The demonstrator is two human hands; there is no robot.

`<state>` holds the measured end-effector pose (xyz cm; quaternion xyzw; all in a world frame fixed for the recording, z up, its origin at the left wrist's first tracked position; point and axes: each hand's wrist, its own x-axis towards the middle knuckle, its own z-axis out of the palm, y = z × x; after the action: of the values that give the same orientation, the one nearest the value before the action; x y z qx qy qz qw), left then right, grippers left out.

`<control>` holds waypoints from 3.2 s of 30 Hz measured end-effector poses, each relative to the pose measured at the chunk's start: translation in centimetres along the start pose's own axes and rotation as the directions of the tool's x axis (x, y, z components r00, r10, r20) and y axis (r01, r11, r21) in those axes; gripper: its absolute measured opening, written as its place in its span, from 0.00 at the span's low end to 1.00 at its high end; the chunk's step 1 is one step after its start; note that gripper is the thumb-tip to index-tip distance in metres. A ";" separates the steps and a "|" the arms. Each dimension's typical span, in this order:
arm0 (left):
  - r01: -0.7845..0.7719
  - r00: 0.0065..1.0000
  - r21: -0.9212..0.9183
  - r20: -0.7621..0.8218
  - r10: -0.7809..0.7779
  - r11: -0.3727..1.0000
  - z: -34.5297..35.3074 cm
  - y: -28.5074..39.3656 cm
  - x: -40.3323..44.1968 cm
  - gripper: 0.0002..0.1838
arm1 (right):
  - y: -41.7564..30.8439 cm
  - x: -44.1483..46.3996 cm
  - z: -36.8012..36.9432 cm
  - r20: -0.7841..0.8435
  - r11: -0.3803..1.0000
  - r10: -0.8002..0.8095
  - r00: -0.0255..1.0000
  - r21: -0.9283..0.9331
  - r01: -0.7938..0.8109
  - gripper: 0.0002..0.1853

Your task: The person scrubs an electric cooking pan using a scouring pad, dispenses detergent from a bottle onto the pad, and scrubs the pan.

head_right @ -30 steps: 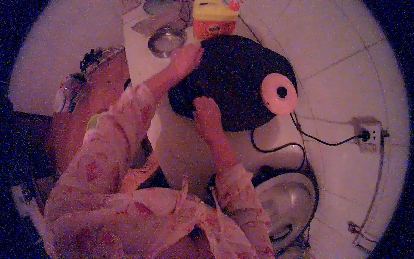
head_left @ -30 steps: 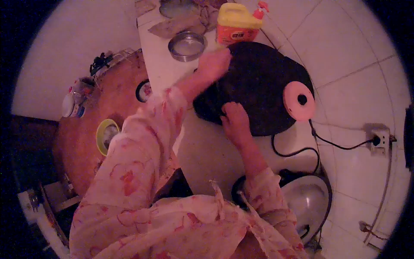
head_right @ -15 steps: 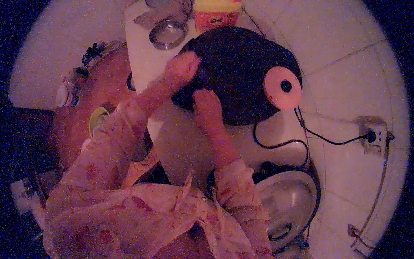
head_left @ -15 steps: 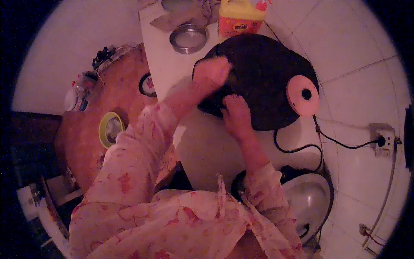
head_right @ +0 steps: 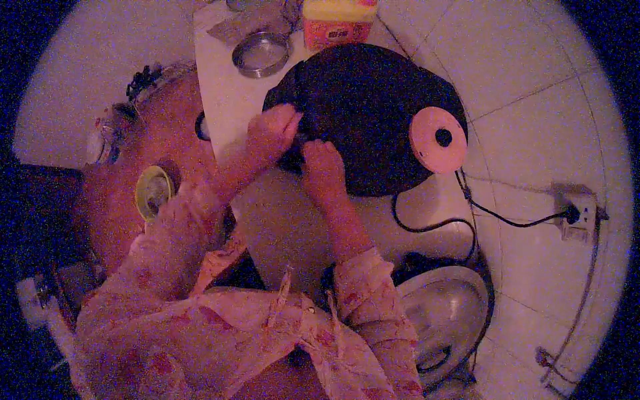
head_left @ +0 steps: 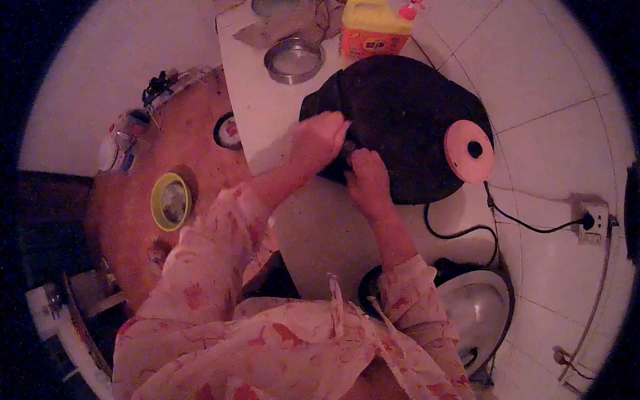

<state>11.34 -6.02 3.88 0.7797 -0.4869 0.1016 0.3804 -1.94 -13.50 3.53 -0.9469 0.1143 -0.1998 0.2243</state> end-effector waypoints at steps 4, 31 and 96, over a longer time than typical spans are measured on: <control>0.179 0.978 0.232 0.066 -0.199 0.956 0.1 -2.8 7.4 0.14 | -0.9 0.7 -0.2 -0.015 0.999 0.004 1.000 0.044 -0.004 0.14; 0.020 0.989 0.132 0.142 -0.039 0.991 -0.9 -2.1 5.6 0.13 | -1.1 0.8 -0.6 0.038 1.000 0.007 0.999 0.017 -0.007 0.13; 0.378 0.922 -0.628 0.194 -0.334 0.680 3.5 -7.8 14.0 0.15 | -0.6 0.2 -0.8 0.085 0.998 0.034 0.996 0.041 -0.038 0.14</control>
<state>24.16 -16.15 5.05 0.6791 -0.3419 -0.1756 0.6253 -1.99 -13.33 4.56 -0.9473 0.1176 -0.1581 0.2525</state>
